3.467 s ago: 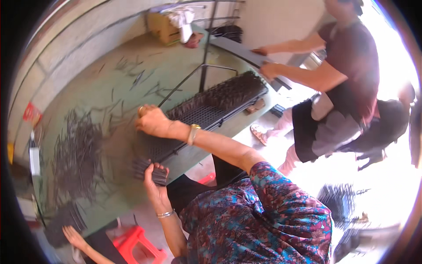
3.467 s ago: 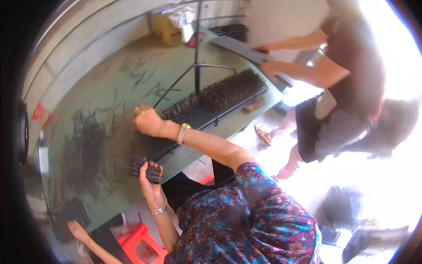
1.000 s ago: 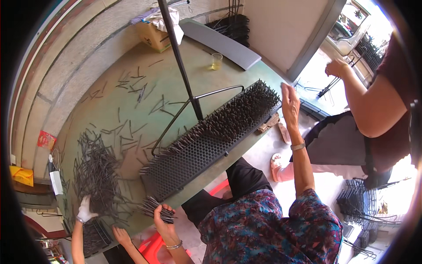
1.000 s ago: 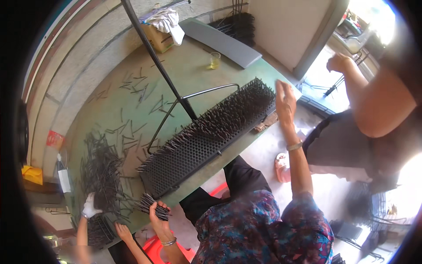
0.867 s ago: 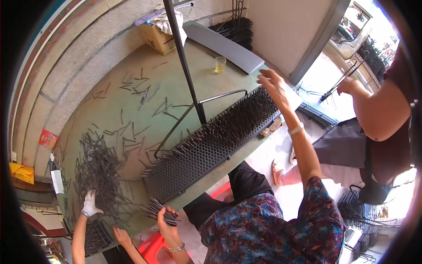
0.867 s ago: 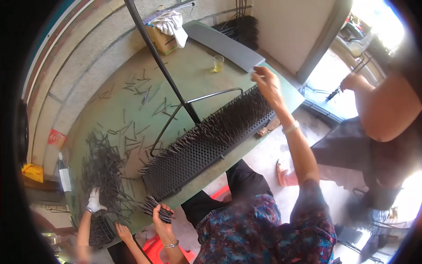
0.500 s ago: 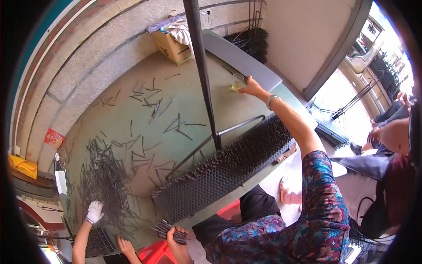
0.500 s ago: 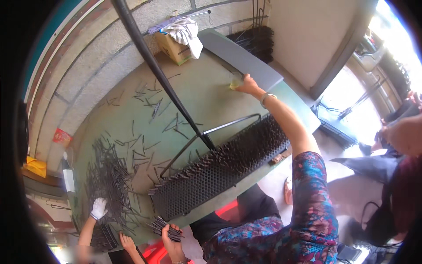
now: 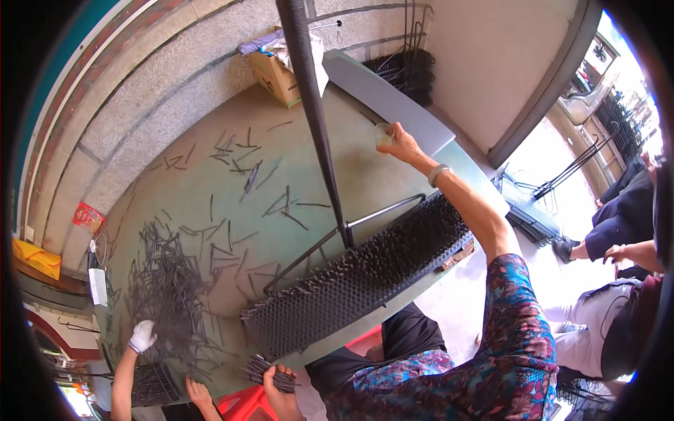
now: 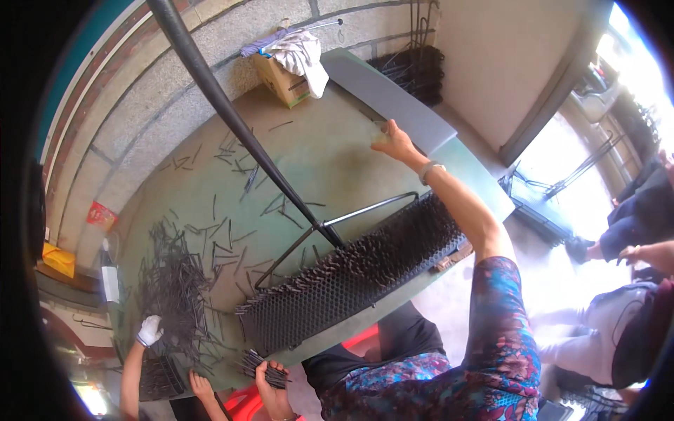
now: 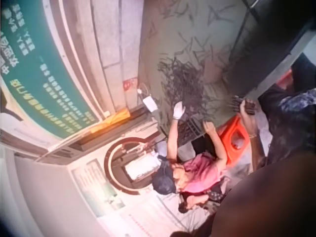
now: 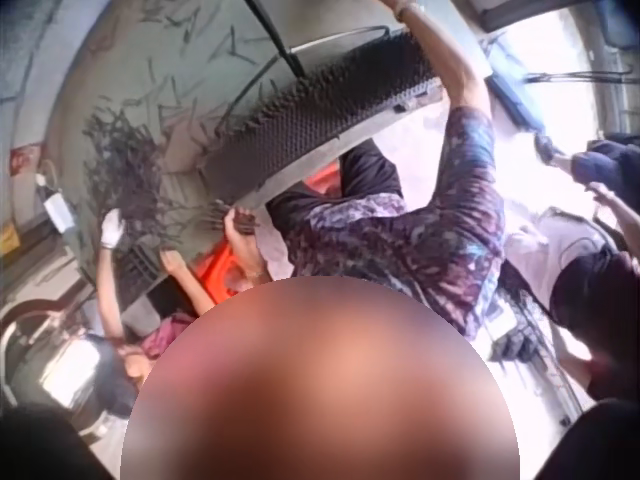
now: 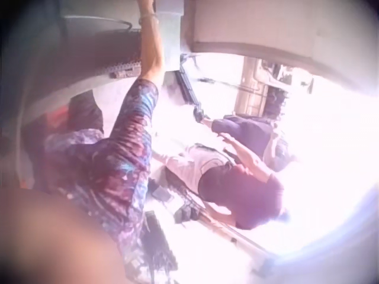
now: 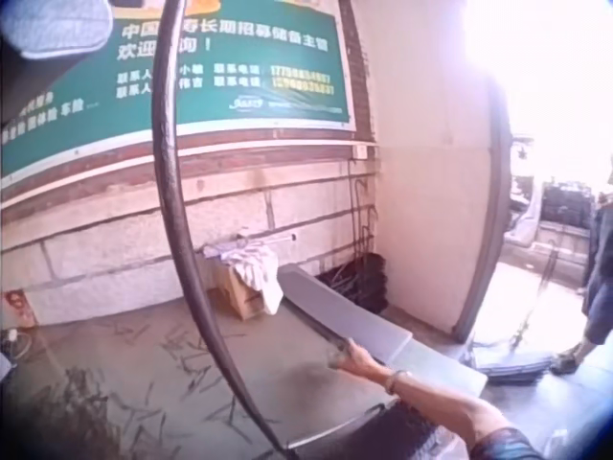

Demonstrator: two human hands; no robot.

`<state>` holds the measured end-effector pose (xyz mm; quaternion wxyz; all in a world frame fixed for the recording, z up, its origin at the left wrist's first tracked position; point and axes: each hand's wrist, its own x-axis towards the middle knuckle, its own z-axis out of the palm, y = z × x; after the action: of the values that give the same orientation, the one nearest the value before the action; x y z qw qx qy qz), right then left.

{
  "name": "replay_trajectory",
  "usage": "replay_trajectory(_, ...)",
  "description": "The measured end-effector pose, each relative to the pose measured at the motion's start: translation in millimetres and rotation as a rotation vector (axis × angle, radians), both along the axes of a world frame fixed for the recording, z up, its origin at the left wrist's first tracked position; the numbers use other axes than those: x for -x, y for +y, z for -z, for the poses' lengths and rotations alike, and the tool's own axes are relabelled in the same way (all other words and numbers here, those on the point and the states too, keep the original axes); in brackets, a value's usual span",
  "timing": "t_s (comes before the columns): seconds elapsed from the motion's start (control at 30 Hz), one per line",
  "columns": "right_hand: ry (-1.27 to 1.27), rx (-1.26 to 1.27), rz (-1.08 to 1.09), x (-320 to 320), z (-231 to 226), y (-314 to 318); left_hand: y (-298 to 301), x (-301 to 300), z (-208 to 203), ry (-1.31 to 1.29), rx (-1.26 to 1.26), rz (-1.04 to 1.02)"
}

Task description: Inserting metal rods into a perforated jig to assemble a metal grill or grate.

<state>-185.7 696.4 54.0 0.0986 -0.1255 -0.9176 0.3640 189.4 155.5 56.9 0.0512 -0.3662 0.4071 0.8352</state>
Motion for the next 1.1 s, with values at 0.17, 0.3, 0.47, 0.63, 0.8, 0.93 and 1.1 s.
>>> replay_trajectory(0.17,0.198,0.103,-0.160,-101,-109,-40,-2,8,0,-0.032,-0.042,0.029)
replay_trajectory(0.3,0.316,0.053,-0.255,-196,-197,-85,-6,10,1,-0.010,-0.045,0.031)
replay_trajectory(0.47,0.476,-0.029,-0.443,-283,-270,-119,-12,8,4,0.008,-0.063,0.057)
replay_trajectory(0.63,0.579,-0.060,-0.705,-331,-309,-138,-19,6,9,0.017,-0.086,0.082)
replay_trajectory(0.8,0.797,-0.114,-0.868,-365,-335,-159,3,9,-8,-0.031,-0.044,0.047)
replay_trajectory(0.93,0.906,-0.097,-0.845,-360,-353,-201,-32,11,41,0.033,-0.180,0.084)
replay_trajectory(1.1,0.904,-0.122,-0.890,-345,-354,-223,-32,6,39,0.029,-0.191,0.059)
